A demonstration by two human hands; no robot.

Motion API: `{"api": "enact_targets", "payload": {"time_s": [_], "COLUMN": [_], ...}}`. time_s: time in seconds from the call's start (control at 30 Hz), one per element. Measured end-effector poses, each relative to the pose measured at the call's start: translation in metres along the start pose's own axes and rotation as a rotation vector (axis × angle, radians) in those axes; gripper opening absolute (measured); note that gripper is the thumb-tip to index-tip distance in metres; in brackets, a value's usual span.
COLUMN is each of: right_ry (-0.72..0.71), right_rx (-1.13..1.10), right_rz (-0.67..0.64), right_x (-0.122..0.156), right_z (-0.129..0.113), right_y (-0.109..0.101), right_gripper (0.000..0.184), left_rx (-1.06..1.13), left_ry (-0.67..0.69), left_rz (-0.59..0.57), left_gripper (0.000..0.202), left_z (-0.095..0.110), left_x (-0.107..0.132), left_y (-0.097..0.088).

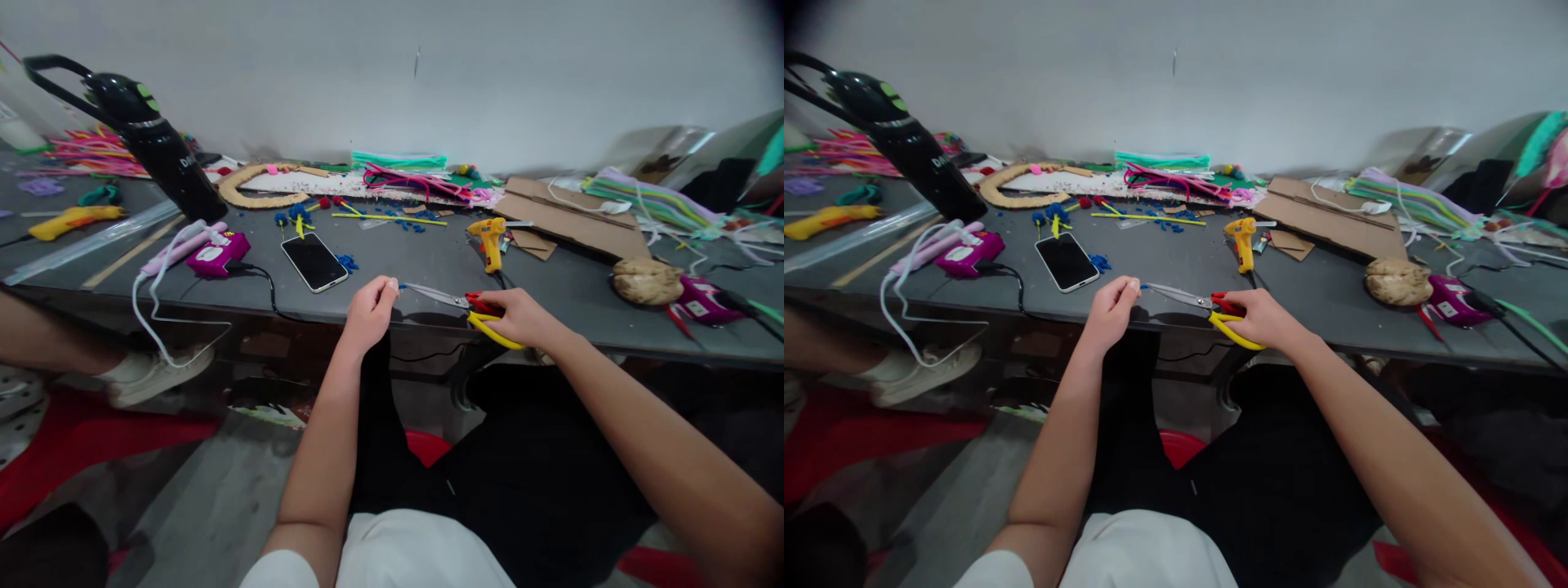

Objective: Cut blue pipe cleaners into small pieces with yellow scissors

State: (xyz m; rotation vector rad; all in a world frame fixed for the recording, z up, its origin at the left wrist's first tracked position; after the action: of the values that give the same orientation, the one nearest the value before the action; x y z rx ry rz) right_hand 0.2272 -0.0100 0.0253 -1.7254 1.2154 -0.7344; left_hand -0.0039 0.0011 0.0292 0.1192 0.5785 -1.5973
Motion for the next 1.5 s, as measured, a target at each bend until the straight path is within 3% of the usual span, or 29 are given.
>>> {"api": "enact_targets", "payload": {"time_s": [0.4, 0.93, 1.5], "right_ry": [0.010, 0.002, 0.003], "right_rx": [-0.003, 0.007, -0.046], "right_rz": [0.022, -0.009, -0.020], "right_x": [0.0012, -0.0002, -0.0004], "right_z": [0.0004, 0.0008, -0.0033], "right_y": [-0.0022, 0.0013, 0.0001], "right_gripper": [0.033, 0.021, 0.024], "left_rx": [0.013, -0.011, -0.063], "left_ry": [-0.034, -0.015, -0.026], "left_rz": [0.020, 0.003, -0.005], "left_gripper": [0.040, 0.038, 0.037], "left_z": [-0.0048, -0.0023, -0.0038], "left_x": [-0.0002, 0.0001, 0.0010], "left_y": [0.0007, 0.0014, 0.0013]}}
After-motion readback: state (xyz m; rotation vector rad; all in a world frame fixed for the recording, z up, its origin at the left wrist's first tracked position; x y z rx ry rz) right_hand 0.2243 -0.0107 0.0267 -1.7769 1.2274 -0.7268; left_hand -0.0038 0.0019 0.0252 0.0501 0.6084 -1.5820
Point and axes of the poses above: each hand's wrist, its own x-axis away from the middle knuckle, its own y-axis out of the palm, z = x × y, the point moved 10 cm from there along -x, towards the middle knuckle, and after that the axes turned 5 degrees about y, right-handed, at the moved point
